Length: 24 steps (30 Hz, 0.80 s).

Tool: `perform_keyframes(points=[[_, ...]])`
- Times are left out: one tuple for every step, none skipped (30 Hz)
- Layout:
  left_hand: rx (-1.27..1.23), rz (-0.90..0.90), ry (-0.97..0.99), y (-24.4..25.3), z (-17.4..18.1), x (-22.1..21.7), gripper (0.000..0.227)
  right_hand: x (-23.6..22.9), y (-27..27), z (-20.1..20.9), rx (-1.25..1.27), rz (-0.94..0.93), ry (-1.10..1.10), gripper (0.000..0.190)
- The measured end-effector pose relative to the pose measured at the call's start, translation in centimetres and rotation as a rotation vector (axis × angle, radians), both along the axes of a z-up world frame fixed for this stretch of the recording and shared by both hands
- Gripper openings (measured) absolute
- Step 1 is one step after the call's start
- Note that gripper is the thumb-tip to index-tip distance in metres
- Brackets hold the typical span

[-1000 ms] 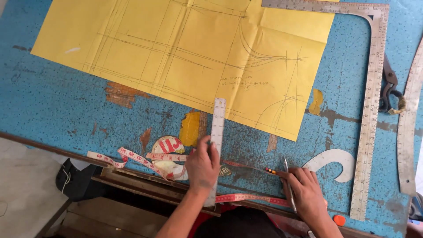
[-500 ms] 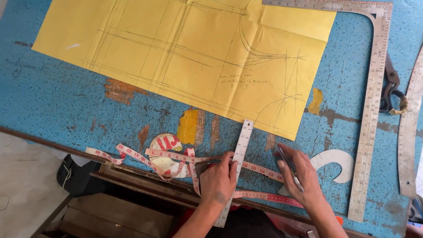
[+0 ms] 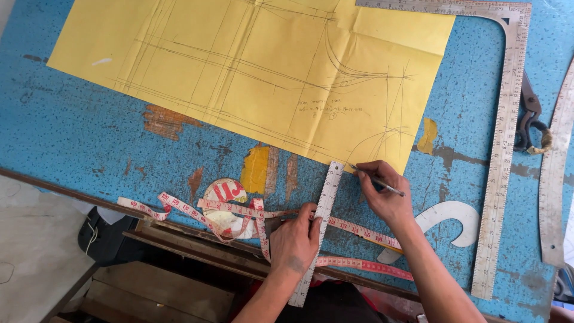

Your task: The person draws lines and curves on a large yellow paper pattern using a pencil, a ruler, and a French curve. They measure and mark the paper while another person holds a phone nearby.

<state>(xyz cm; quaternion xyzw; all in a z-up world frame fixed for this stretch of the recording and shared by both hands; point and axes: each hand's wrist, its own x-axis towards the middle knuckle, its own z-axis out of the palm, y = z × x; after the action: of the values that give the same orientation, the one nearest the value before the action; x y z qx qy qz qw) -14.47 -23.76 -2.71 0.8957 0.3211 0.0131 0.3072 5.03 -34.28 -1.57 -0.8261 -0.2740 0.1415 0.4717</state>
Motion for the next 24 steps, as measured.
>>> perform_keyframes(points=[[0.000,0.000,-0.001,-0.02,-0.05,-0.02,0.027,-0.01,-0.05,-0.15,0.000,0.000,-0.001,0.013],[0.000,-0.003,-0.008,-0.03,-0.10,-0.04,0.026,-0.04,-0.09,-0.28,0.014,0.002,-0.004,0.012],[0.000,-0.002,-0.014,0.00,-0.14,-0.10,0.026,-0.07,-0.05,-0.43,0.028,0.008,-0.007,0.011],[0.002,0.000,-0.015,0.11,-0.01,-0.01,0.026,0.04,0.07,-0.59,0.030,0.010,-0.008,0.011],[-0.009,-0.004,0.000,0.12,0.12,-0.02,0.026,0.02,0.01,-0.78,0.015,0.009,-0.036,0.012],[-0.020,-0.008,0.014,0.12,0.24,-0.01,0.026,0.01,-0.05,-0.96,0.001,0.008,-0.064,0.012],[-0.019,-0.009,0.013,0.14,0.34,0.06,0.026,0.00,0.01,-0.82,0.001,0.007,-0.065,0.012],[-0.030,-0.009,0.020,0.17,0.44,0.12,0.026,-0.01,0.07,-0.67,0.008,0.013,-0.065,0.012],[-0.042,-0.009,0.028,0.15,0.54,0.06,0.026,-0.14,0.09,-0.53,0.013,0.019,-0.063,0.012],[-0.043,-0.009,0.029,0.14,0.36,0.01,0.026,-0.15,0.10,-0.55,0.012,0.018,-0.063,0.012],[-0.029,-0.009,0.013,0.12,0.17,-0.02,0.026,-0.13,0.13,-0.58,0.007,0.020,-0.058,0.011],[-0.015,-0.008,-0.003,0.11,-0.02,-0.04,0.027,-0.10,0.16,-0.62,0.002,0.022,-0.053,0.011],[-0.017,-0.008,-0.002,0.09,-0.01,-0.05,0.027,-0.11,0.15,-0.60,0.000,0.022,-0.052,0.011],[-0.016,-0.009,-0.002,0.08,0.00,-0.06,0.027,-0.13,0.14,-0.59,-0.003,0.026,-0.061,0.011],[-0.013,-0.009,-0.003,0.12,0.01,-0.02,0.027,-0.09,0.21,-0.56,-0.004,0.030,-0.071,0.012],[-0.013,-0.008,-0.004,0.14,-0.10,-0.03,0.027,-0.10,0.18,-0.65,-0.005,0.032,-0.071,0.012],[-0.008,-0.010,-0.015,0.14,-0.21,-0.08,0.026,-0.14,0.14,-0.74,0.017,0.034,-0.076,0.012],[-0.002,-0.012,-0.027,0.14,-0.32,-0.11,0.025,-0.18,0.09,-0.83,0.038,0.036,-0.080,0.012],[-0.003,-0.012,-0.027,0.15,-0.25,-0.09,0.025,-0.20,0.10,-0.83,0.037,0.037,-0.080,0.012],[-0.008,-0.015,-0.013,0.15,-0.18,-0.06,0.025,-0.22,0.10,-0.82,0.043,0.040,-0.089,0.012],[-0.012,-0.018,0.001,0.18,-0.10,-0.01,0.025,-0.21,0.11,-0.80,0.049,0.043,-0.099,0.012],[-0.012,-0.018,0.001,0.20,-0.08,0.02,0.025,-0.21,0.14,-0.77,0.049,0.044,-0.100,0.012],[-0.019,-0.016,0.016,0.19,-0.06,0.03,0.026,-0.24,0.14,-0.74,0.043,0.039,-0.102,0.011],[-0.027,-0.014,0.031,0.19,-0.03,0.04,0.026,-0.27,0.13,-0.71,0.037,0.034,-0.103,0.011]])
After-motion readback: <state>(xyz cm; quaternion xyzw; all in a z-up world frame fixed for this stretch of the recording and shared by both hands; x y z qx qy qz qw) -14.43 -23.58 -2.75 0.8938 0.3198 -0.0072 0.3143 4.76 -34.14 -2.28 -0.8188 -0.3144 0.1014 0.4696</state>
